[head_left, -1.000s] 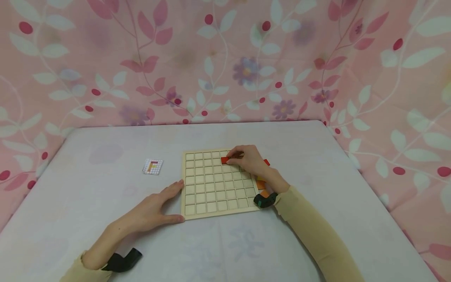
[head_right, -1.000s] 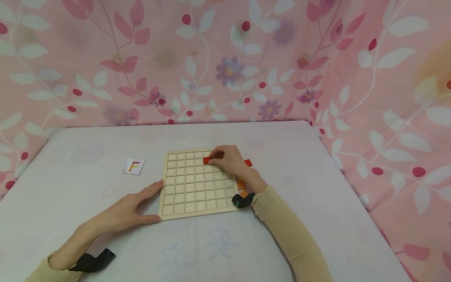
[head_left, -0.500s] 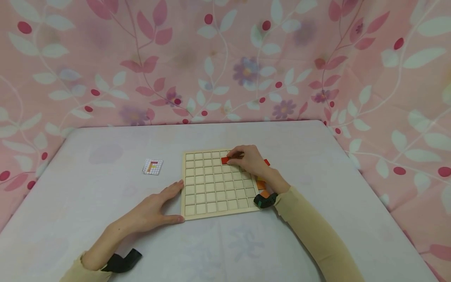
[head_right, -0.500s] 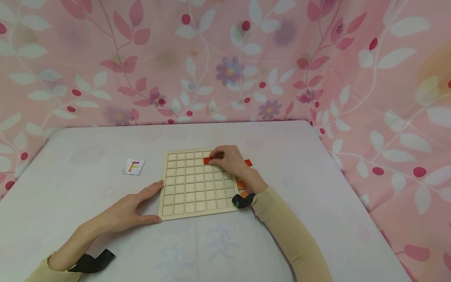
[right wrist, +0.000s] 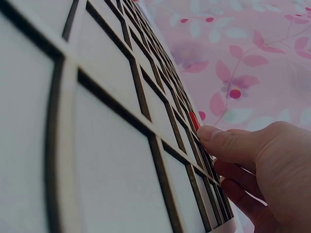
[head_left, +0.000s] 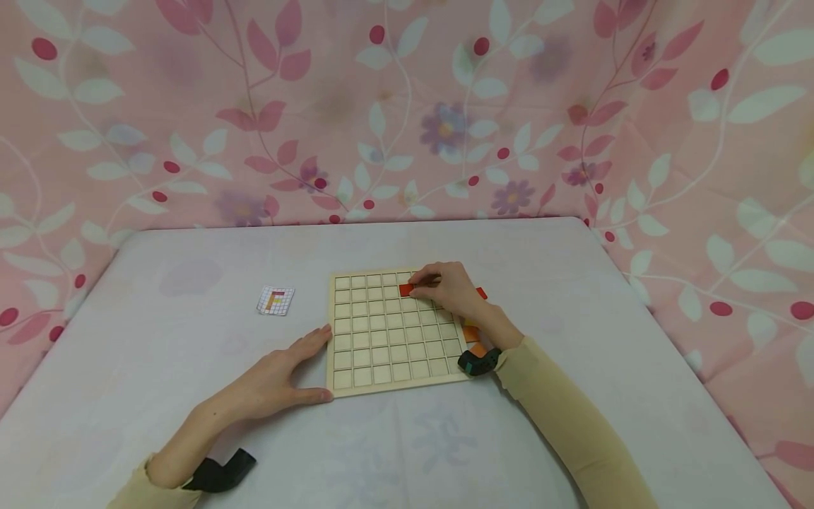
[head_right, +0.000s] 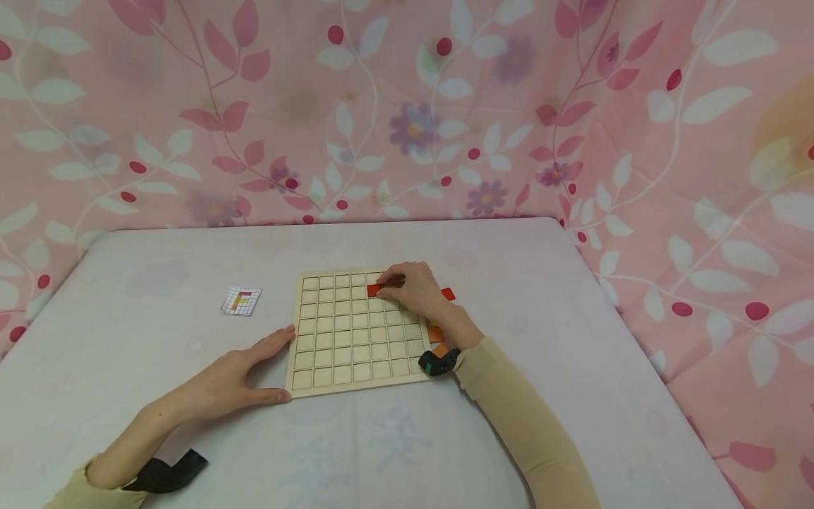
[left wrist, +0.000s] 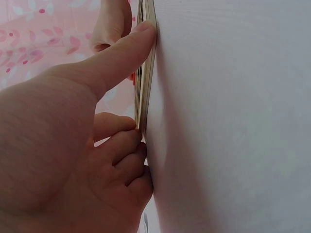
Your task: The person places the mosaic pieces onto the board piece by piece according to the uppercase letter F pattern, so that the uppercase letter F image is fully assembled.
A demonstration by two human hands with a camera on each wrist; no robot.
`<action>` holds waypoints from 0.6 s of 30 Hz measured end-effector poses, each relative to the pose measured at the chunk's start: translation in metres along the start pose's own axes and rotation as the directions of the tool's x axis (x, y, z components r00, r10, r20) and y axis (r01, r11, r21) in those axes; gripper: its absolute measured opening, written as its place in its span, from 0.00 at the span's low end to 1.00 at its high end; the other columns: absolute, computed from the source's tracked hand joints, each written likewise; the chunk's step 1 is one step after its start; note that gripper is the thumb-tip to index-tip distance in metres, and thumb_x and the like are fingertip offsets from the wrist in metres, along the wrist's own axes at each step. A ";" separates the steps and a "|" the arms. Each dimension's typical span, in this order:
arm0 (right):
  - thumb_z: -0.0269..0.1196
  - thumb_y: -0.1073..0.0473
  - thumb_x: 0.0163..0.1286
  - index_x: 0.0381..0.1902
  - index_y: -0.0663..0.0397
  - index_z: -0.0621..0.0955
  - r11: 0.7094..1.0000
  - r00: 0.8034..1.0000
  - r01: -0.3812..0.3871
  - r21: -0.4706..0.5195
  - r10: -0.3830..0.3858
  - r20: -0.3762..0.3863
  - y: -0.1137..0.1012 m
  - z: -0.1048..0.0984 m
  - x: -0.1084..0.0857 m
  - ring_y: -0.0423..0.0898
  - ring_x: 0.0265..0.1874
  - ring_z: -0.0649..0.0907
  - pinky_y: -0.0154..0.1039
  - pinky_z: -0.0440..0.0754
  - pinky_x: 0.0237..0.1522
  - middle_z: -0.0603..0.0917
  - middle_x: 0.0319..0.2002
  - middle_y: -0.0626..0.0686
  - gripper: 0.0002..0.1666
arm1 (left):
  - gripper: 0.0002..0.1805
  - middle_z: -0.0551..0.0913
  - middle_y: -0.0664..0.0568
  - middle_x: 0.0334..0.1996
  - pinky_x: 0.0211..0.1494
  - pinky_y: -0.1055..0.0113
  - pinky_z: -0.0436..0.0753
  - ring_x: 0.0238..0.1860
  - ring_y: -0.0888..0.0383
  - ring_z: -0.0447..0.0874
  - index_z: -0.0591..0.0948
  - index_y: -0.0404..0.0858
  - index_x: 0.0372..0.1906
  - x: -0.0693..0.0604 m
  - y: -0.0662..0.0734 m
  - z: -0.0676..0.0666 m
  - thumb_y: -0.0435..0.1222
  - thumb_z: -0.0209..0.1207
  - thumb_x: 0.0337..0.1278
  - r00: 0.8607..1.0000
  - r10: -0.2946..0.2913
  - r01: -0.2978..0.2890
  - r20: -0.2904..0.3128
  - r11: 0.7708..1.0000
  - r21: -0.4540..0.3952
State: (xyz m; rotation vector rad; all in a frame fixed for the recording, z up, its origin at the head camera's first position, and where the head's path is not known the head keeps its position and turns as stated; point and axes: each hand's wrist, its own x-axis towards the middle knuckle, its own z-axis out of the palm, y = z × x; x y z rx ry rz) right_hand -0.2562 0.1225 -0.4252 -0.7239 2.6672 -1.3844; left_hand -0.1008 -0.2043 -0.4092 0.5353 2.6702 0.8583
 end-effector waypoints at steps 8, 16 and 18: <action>0.74 0.59 0.60 0.42 0.51 0.89 1.000 1.000 -0.009 0.011 0.009 0.001 -0.001 -0.001 0.001 0.44 0.41 0.88 0.40 0.85 0.48 0.89 0.41 0.49 0.11 | 0.56 0.56 0.50 0.79 0.74 0.40 0.62 0.78 0.44 0.54 0.57 0.47 0.79 0.001 0.000 -0.001 0.61 0.69 0.49 1.000 -0.006 0.006 0.000 1.000 -0.002; 0.72 0.53 0.64 0.47 0.54 0.88 0.995 0.995 -0.084 0.058 0.086 -0.043 -0.008 -0.036 -0.003 0.46 0.48 0.82 0.43 0.81 0.50 0.88 0.46 0.50 0.15 | 0.56 0.56 0.50 0.79 0.74 0.40 0.61 0.79 0.44 0.53 0.56 0.47 0.80 0.000 -0.001 -0.001 0.62 0.69 0.49 1.000 0.003 -0.002 0.006 1.000 -0.022; 0.72 0.53 0.64 0.47 0.54 0.88 0.996 0.995 -0.083 0.032 0.085 -0.057 -0.004 -0.047 -0.005 0.46 0.48 0.83 0.44 0.82 0.50 0.88 0.45 0.50 0.16 | 0.56 0.56 0.51 0.79 0.74 0.40 0.61 0.79 0.44 0.53 0.56 0.46 0.80 0.000 -0.001 -0.001 0.62 0.69 0.49 1.000 0.004 -0.004 0.008 1.000 -0.022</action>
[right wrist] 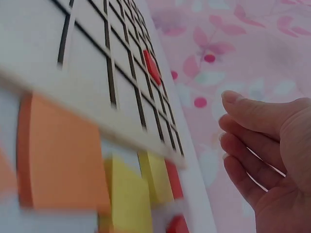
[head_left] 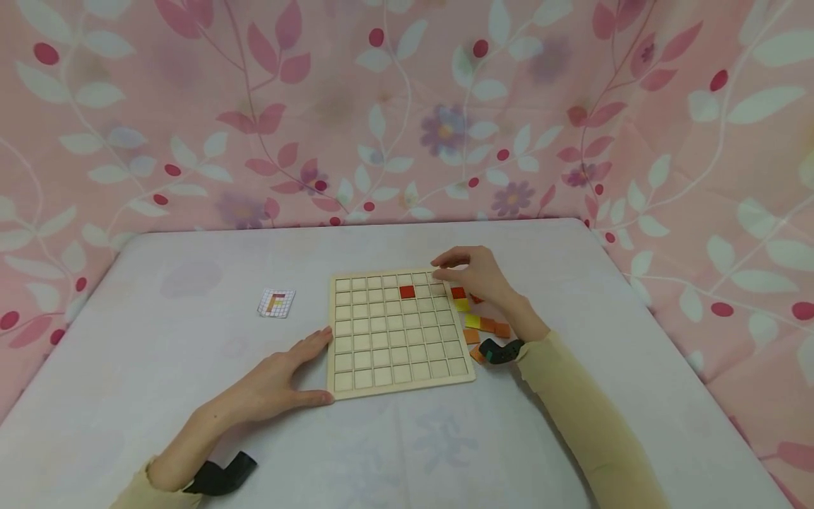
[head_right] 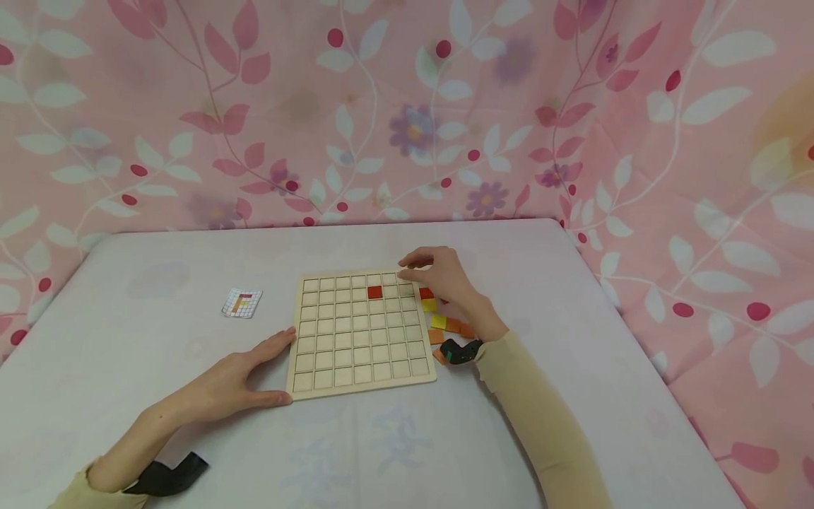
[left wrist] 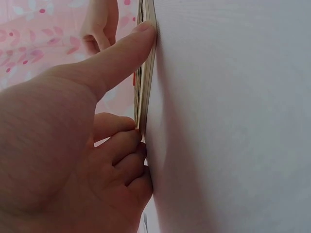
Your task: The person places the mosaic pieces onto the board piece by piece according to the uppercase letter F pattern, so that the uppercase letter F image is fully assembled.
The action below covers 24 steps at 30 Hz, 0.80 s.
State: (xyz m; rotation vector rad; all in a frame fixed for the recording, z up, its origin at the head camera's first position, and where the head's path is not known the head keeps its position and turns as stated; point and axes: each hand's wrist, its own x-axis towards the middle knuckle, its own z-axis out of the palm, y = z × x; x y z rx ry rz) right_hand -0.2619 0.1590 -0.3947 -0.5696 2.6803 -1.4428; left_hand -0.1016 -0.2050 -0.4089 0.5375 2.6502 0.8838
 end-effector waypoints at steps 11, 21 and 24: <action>0.72 0.51 0.64 0.48 0.49 0.88 0.993 0.999 -0.051 -0.104 0.052 0.014 0.033 -0.044 -0.022 0.47 0.49 0.83 0.46 0.79 0.52 0.88 0.46 0.48 0.16 | 0.56 0.56 0.50 0.79 0.74 0.41 0.62 0.78 0.44 0.54 0.57 0.45 0.79 -0.001 0.000 0.000 0.61 0.69 0.49 1.000 0.014 -0.014 -0.007 1.000 0.011; 0.70 0.51 0.66 0.50 0.48 0.87 0.990 0.990 -0.141 -0.014 0.141 0.017 0.063 -0.059 -0.047 0.47 0.52 0.81 0.38 0.79 0.56 0.87 0.50 0.50 0.16 | 0.56 0.56 0.50 0.79 0.74 0.40 0.61 0.78 0.43 0.53 0.56 0.46 0.80 -0.001 0.002 -0.002 0.61 0.69 0.49 1.000 -0.002 0.002 0.004 1.000 0.012; 0.72 0.52 0.64 0.50 0.48 0.86 0.991 0.992 -0.128 0.035 0.127 0.023 0.067 -0.057 -0.048 0.46 0.52 0.82 0.34 0.79 0.57 0.87 0.50 0.50 0.17 | 0.56 0.56 0.49 0.79 0.74 0.39 0.61 0.78 0.43 0.53 0.57 0.46 0.80 -0.001 0.002 -0.001 0.61 0.69 0.49 1.000 -0.003 0.003 0.005 1.000 0.008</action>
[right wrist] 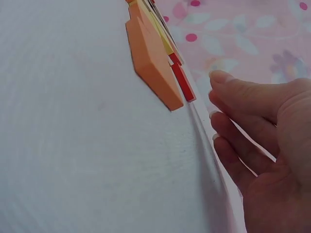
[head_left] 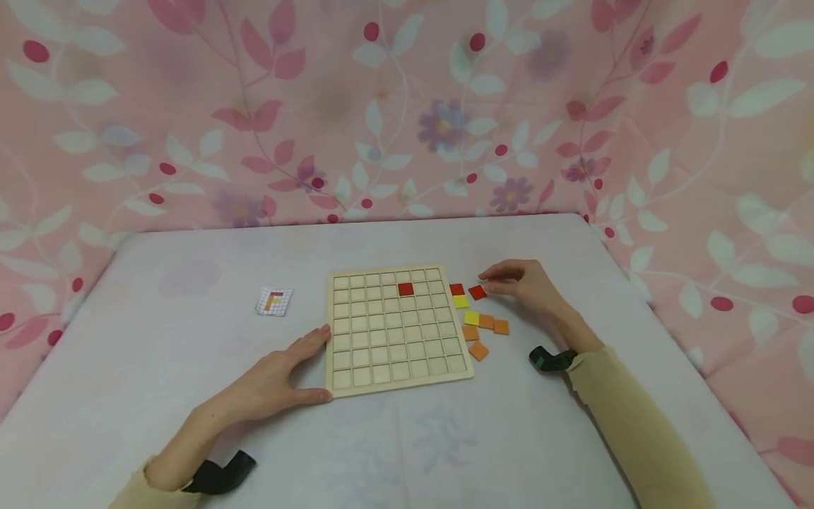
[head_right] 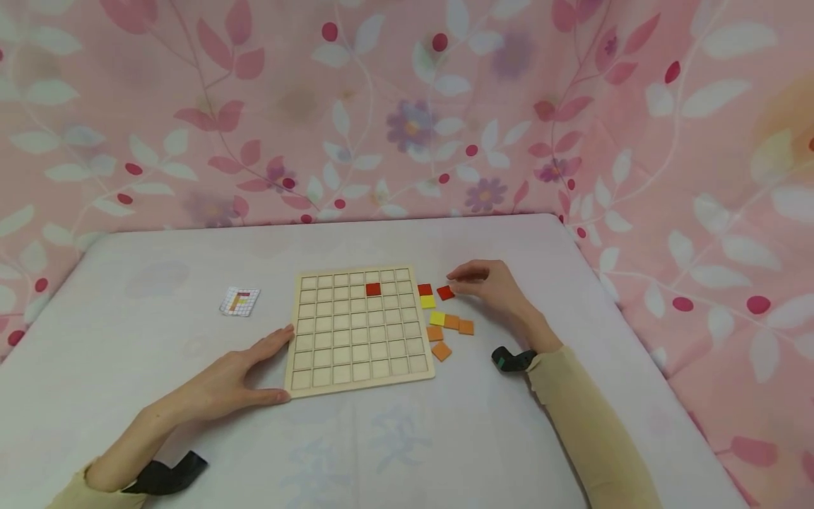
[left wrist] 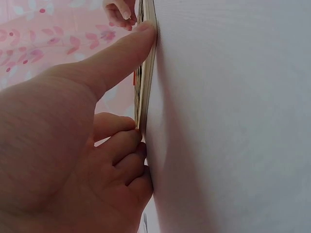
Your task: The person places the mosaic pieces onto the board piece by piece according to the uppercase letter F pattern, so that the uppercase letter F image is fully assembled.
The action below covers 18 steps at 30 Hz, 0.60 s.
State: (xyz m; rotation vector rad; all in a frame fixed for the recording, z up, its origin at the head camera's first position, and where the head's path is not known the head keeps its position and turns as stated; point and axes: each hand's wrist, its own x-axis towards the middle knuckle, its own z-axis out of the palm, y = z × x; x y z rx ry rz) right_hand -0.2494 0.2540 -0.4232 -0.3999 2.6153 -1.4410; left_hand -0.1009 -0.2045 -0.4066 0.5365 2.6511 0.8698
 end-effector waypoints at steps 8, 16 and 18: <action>0.73 0.54 0.62 0.50 0.45 0.87 0.997 0.999 0.034 -0.063 -0.031 0.041 0.005 0.005 0.003 0.46 0.53 0.80 0.49 0.73 0.64 0.87 0.49 0.47 0.17 | 0.56 0.56 0.50 0.79 0.74 0.40 0.61 0.78 0.43 0.53 0.56 0.46 0.80 -0.001 -0.001 0.000 0.61 0.69 0.49 1.000 0.002 -0.002 -0.007 1.000 0.008; 0.74 0.55 0.62 0.49 0.44 0.87 0.993 0.998 0.057 -0.107 -0.052 0.045 0.006 0.005 0.003 0.46 0.54 0.80 0.52 0.72 0.65 0.86 0.50 0.48 0.17 | 0.57 0.55 0.50 0.79 0.74 0.40 0.61 0.79 0.44 0.53 0.56 0.47 0.80 0.000 0.000 0.000 0.62 0.69 0.49 1.000 -0.008 0.008 0.000 1.000 0.005; 0.74 0.55 0.62 0.49 0.45 0.87 0.992 0.998 0.057 -0.109 -0.052 0.045 0.005 0.005 0.002 0.47 0.54 0.80 0.53 0.72 0.65 0.86 0.50 0.49 0.16 | 0.57 0.55 0.50 0.79 0.74 0.40 0.61 0.79 0.44 0.52 0.56 0.47 0.80 0.000 0.000 0.000 0.62 0.69 0.48 1.000 -0.007 0.007 0.000 1.000 0.004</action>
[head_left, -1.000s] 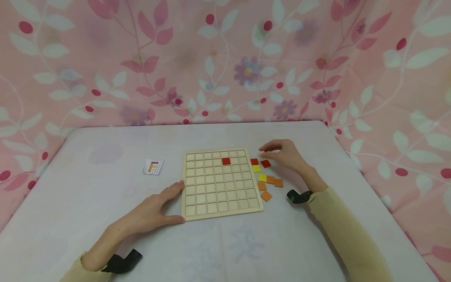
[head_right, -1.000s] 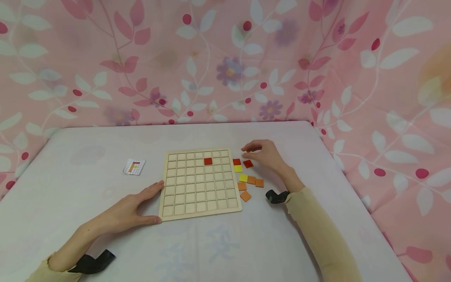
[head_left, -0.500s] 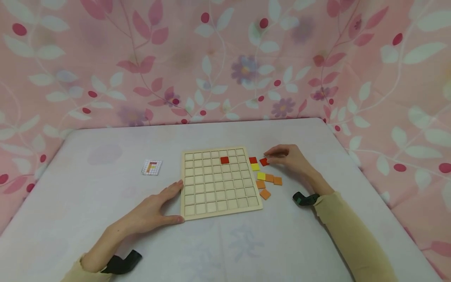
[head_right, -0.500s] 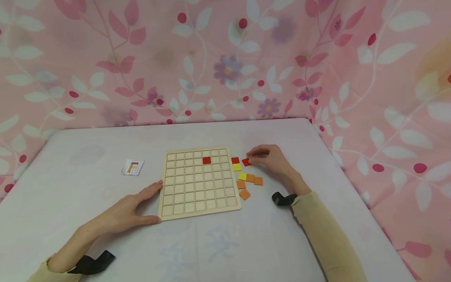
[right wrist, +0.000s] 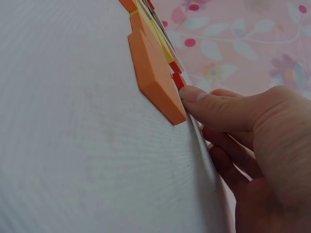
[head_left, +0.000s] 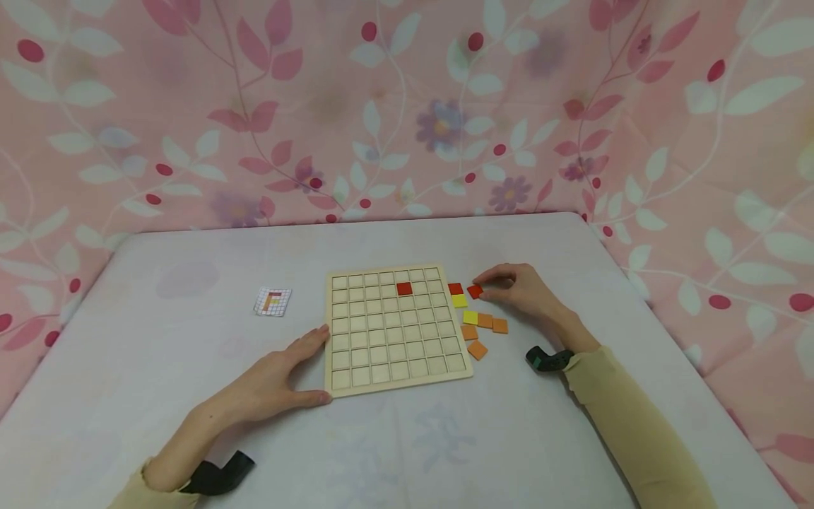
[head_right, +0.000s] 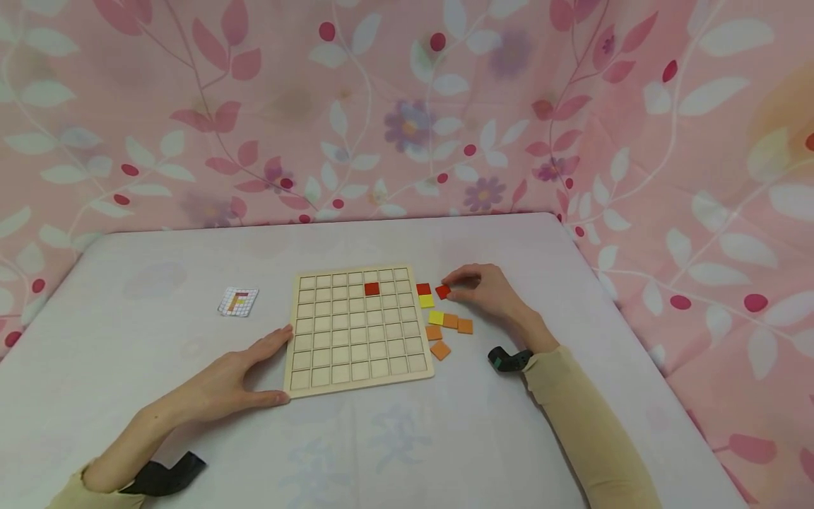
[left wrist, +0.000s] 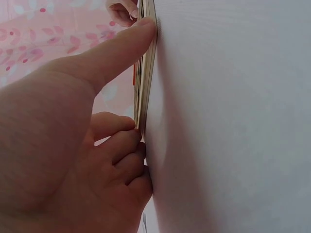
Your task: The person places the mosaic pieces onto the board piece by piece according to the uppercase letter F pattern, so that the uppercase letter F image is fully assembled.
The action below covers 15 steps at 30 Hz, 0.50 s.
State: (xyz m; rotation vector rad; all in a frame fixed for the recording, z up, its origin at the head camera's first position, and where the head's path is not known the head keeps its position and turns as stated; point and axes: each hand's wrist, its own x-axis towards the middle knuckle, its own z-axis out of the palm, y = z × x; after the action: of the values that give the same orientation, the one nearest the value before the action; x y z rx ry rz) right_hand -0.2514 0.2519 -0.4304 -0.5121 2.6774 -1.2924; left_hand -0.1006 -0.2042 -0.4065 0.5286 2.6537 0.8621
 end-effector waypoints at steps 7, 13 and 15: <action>0.75 0.54 0.60 0.47 0.44 0.87 0.998 0.999 -0.049 0.028 0.049 -0.012 -0.005 0.001 0.001 0.47 0.53 0.79 0.51 0.73 0.64 0.86 0.49 0.47 0.16 | 0.57 0.55 0.51 0.79 0.74 0.40 0.61 0.79 0.45 0.53 0.56 0.46 0.80 0.001 -0.002 -0.001 0.63 0.68 0.49 1.000 0.023 -0.023 -0.007 1.000 0.002; 0.74 0.55 0.62 0.49 0.45 0.87 0.999 0.999 -0.035 0.021 0.035 -0.003 -0.005 0.000 -0.001 0.48 0.54 0.78 0.53 0.72 0.66 0.86 0.50 0.47 0.16 | 0.56 0.55 0.50 0.79 0.75 0.40 0.60 0.79 0.44 0.52 0.57 0.45 0.80 0.001 -0.001 -0.002 0.61 0.69 0.49 1.000 0.019 -0.019 0.004 1.000 -0.014; 0.73 0.56 0.62 0.49 0.45 0.87 0.999 1.000 -0.029 0.015 0.029 0.001 -0.004 0.000 -0.002 0.48 0.54 0.78 0.53 0.71 0.66 0.85 0.50 0.47 0.16 | 0.57 0.55 0.49 0.79 0.75 0.41 0.60 0.79 0.44 0.52 0.56 0.45 0.80 0.000 -0.001 -0.001 0.61 0.69 0.49 1.000 0.010 -0.010 0.006 1.000 -0.019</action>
State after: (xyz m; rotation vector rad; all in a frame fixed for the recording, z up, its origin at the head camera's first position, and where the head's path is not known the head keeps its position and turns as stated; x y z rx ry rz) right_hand -0.2485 0.2500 -0.4270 -0.4697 2.6621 -1.3035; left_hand -0.1011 -0.2053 -0.4062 0.5402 2.6368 0.8859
